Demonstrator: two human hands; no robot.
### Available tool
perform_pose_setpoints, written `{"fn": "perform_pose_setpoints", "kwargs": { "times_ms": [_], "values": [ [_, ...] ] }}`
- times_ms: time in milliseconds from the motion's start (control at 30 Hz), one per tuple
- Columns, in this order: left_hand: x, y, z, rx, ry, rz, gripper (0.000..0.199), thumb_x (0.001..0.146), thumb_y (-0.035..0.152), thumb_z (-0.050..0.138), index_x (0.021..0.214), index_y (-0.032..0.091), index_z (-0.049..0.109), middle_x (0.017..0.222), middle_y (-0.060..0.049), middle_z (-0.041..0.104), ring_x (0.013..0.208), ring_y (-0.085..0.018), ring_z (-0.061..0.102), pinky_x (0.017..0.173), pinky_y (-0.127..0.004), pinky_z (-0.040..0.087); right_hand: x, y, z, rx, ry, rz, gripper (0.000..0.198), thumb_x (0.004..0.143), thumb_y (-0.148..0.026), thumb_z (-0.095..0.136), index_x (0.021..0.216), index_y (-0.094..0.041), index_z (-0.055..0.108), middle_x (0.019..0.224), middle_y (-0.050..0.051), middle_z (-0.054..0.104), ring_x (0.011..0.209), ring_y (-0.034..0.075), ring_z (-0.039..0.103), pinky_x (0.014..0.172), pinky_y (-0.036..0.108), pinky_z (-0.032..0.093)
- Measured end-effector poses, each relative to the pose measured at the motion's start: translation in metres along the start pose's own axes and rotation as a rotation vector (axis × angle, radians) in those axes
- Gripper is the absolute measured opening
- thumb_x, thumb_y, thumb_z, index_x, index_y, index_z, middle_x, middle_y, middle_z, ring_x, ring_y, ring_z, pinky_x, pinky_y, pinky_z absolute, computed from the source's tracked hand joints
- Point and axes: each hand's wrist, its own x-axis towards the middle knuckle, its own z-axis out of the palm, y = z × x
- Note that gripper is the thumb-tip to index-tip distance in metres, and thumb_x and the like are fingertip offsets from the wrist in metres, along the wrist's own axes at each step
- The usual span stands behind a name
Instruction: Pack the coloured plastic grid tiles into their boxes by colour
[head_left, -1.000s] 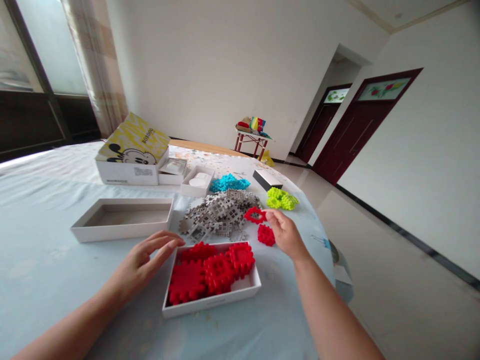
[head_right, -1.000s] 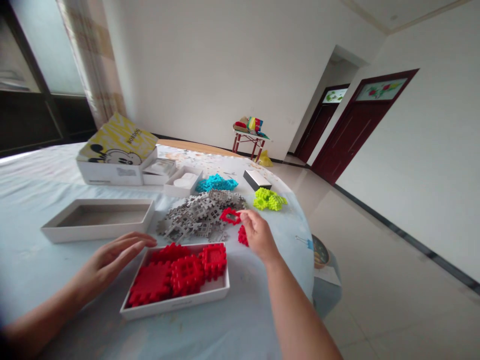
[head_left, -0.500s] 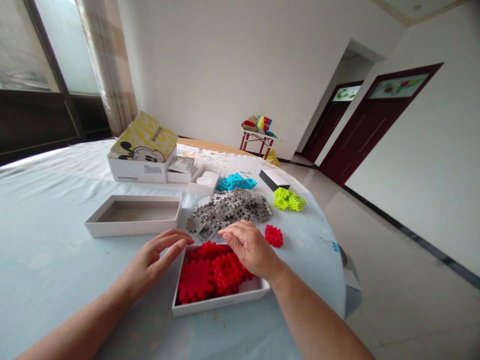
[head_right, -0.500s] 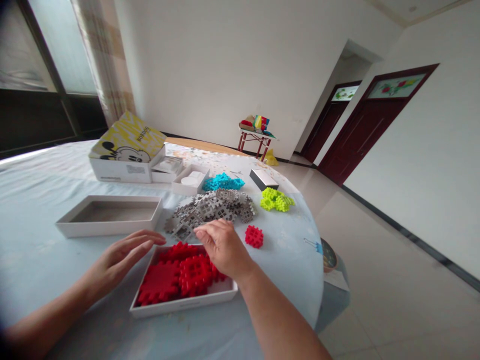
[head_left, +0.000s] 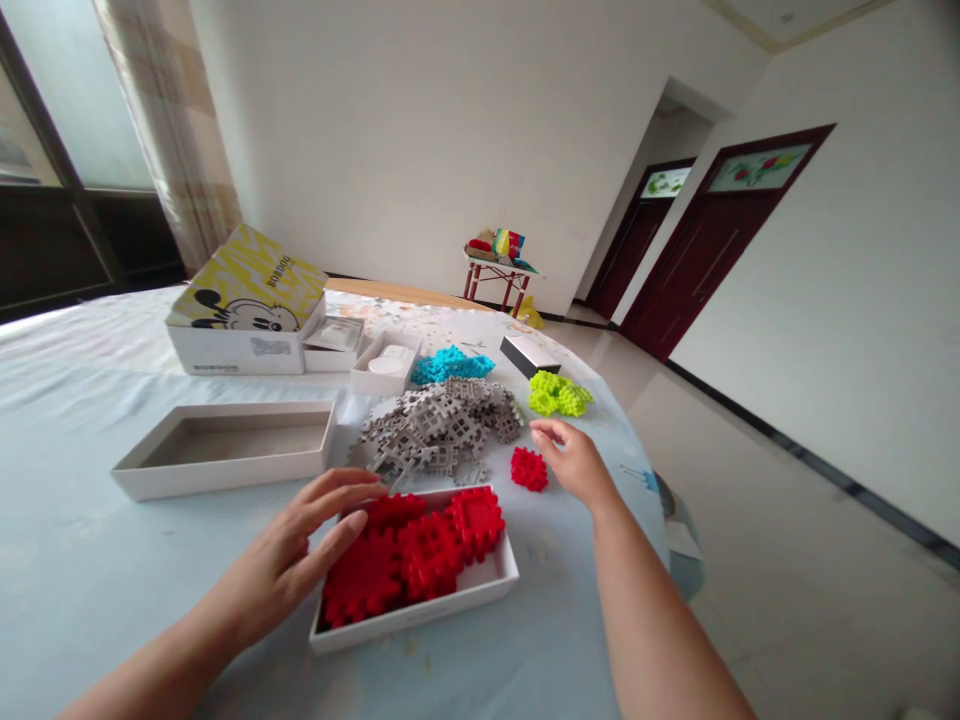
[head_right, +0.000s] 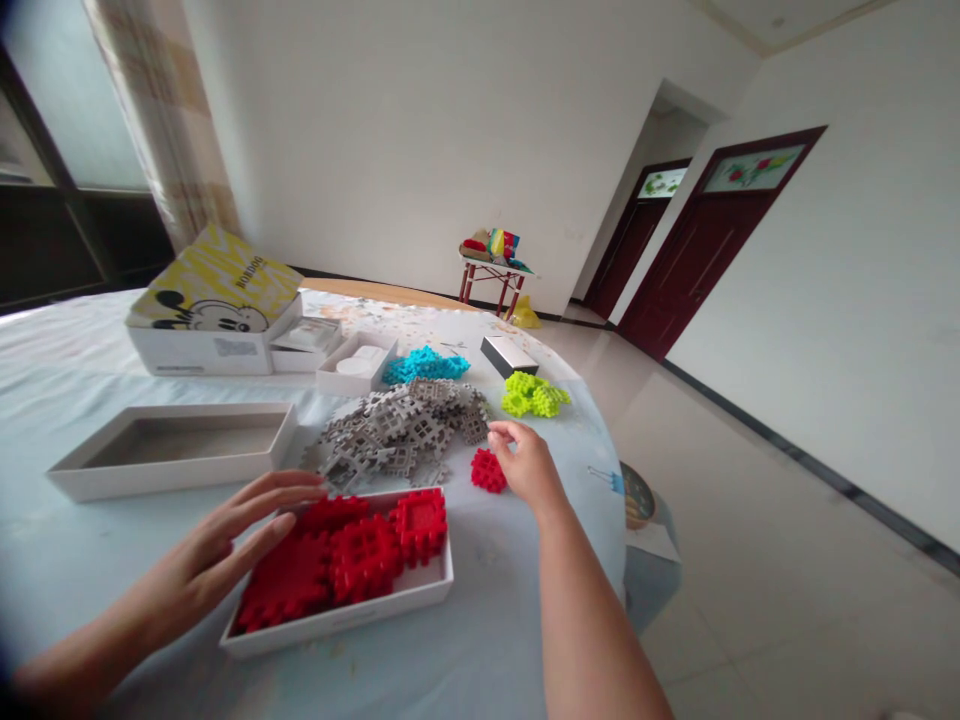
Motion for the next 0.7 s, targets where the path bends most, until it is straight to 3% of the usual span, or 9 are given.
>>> {"fn": "perform_pose_setpoints", "kwargs": {
  "times_ms": [200,367,467,700],
  "values": [
    [0.001,-0.015,-0.005,0.017,0.001,-0.007,0.025,0.085,0.04,0.046,0.095,0.029,0.066,0.112,-0.001,0.062,0.104,-0.019,0.057,0.089,-0.023,0.044,-0.009,0.028,0.0,-0.02,-0.145,0.059,0.04,0.072,-0.04,0.062,0.105,-0.017,0.062,0.106,0.01,0.064,0.099,0.023,0.058,0.089,0.039,0.043],
    [0.001,-0.007,-0.001,0.027,-0.006,-0.016,0.03,0.086,0.039,0.042,0.107,0.031,0.062,0.115,-0.001,0.06,0.107,-0.019,0.055,0.091,-0.025,0.043,-0.013,0.033,0.002,-0.097,-0.239,0.024,0.059,0.06,-0.042,0.073,0.114,-0.021,0.058,0.115,0.009,0.059,0.109,0.026,0.051,0.095,0.043,0.037],
    [0.002,0.002,0.003,0.008,0.023,-0.032,0.034,0.087,0.041,0.039,0.11,0.031,0.061,0.118,-0.001,0.059,0.109,-0.02,0.054,0.093,-0.026,0.043,-0.013,0.034,0.004,-0.105,-0.295,0.02,0.058,0.061,-0.037,0.072,0.114,-0.021,0.058,0.114,0.009,0.06,0.108,0.026,0.052,0.095,0.042,0.038],
    [0.003,0.007,0.008,0.014,-0.047,-0.033,0.035,0.087,0.04,0.038,0.112,0.03,0.061,0.12,-0.001,0.058,0.11,-0.02,0.053,0.097,-0.028,0.04,-0.011,0.032,0.006,-0.097,-0.349,0.001,0.053,0.064,-0.033,0.069,0.114,-0.021,0.057,0.111,0.008,0.062,0.103,0.025,0.055,0.092,0.041,0.04]
  ]
}}
